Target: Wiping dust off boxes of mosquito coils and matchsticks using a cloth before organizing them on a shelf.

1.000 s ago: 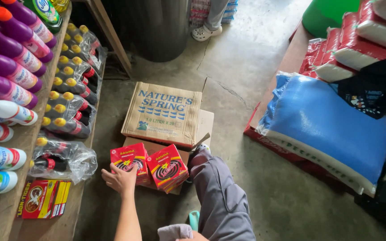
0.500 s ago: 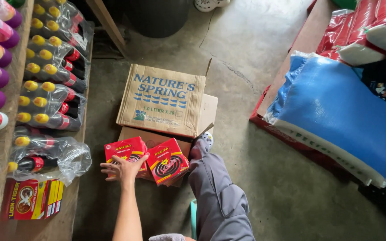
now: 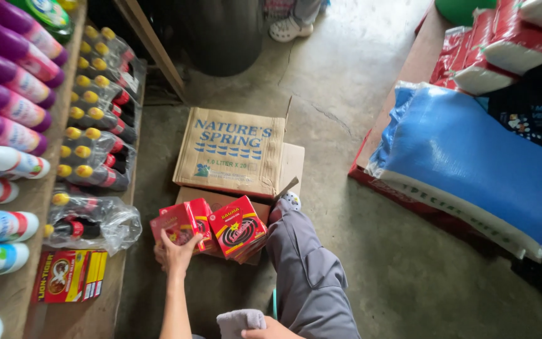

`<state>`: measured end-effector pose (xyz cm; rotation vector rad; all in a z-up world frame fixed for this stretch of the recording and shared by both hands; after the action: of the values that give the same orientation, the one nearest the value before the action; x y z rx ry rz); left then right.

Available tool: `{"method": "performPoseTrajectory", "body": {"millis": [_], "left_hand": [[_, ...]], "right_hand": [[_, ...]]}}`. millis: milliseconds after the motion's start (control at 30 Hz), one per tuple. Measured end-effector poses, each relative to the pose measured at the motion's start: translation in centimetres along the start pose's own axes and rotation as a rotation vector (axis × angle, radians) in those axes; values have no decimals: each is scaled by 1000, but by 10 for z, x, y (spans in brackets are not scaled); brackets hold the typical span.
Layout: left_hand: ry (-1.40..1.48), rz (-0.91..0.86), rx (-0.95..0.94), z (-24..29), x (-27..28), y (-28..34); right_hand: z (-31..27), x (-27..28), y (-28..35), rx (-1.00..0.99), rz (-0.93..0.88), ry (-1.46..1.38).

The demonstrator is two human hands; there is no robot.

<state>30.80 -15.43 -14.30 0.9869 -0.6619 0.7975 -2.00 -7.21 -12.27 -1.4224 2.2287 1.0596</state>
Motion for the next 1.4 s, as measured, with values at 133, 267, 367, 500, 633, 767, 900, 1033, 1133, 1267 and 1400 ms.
{"method": "performPoseTrajectory", "body": {"millis": [133, 267, 367, 500, 633, 767, 900, 1033, 1133, 1267, 1400], "left_hand": [[772, -257, -235, -14, 9, 50], [1396, -796, -108, -48, -17, 115], [1720, -1071, 64, -101, -68, 156], [1608, -1103, 103, -107, -113, 207], [1642, -1474, -111, -79, -141, 233], [1712, -966, 208, -74, -105, 242], [1723, -867, 140, 9, 22, 288], [1695, -688, 135, 4, 18, 260], [1595, -714, 105, -25, -34, 227], [2001, -1022, -212, -27, -86, 216], [1665, -795, 248, 16, -36, 256]], "right_hand": [[-22, 10, 16, -75, 192, -174], [-72, 37, 26, -87, 503, -522], [-109, 51, 25, 32, 568, -617], [-160, 46, 24, 226, 506, -393], [-207, 14, 24, 437, 515, 165], [-206, -13, 44, 673, 561, 889], [-221, -90, 86, 787, 298, 1419], [-229, -114, 93, 885, 169, 1462], [-230, -127, 76, 876, 27, 1396], [-231, -120, 48, 749, 118, 1488], [-242, -59, 3, 670, 313, 1576]]}}
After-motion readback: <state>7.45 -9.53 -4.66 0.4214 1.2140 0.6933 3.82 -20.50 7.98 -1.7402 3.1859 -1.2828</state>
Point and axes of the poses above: each hand's wrist, its own y-axis away from the middle knuckle, its own x-axis out of the back of the hand, z = x × y, the point moved 8 cm from there along -y, towards the middle knuckle, and after that the axes turned 3 degrees about x, right-handed, at the moved point
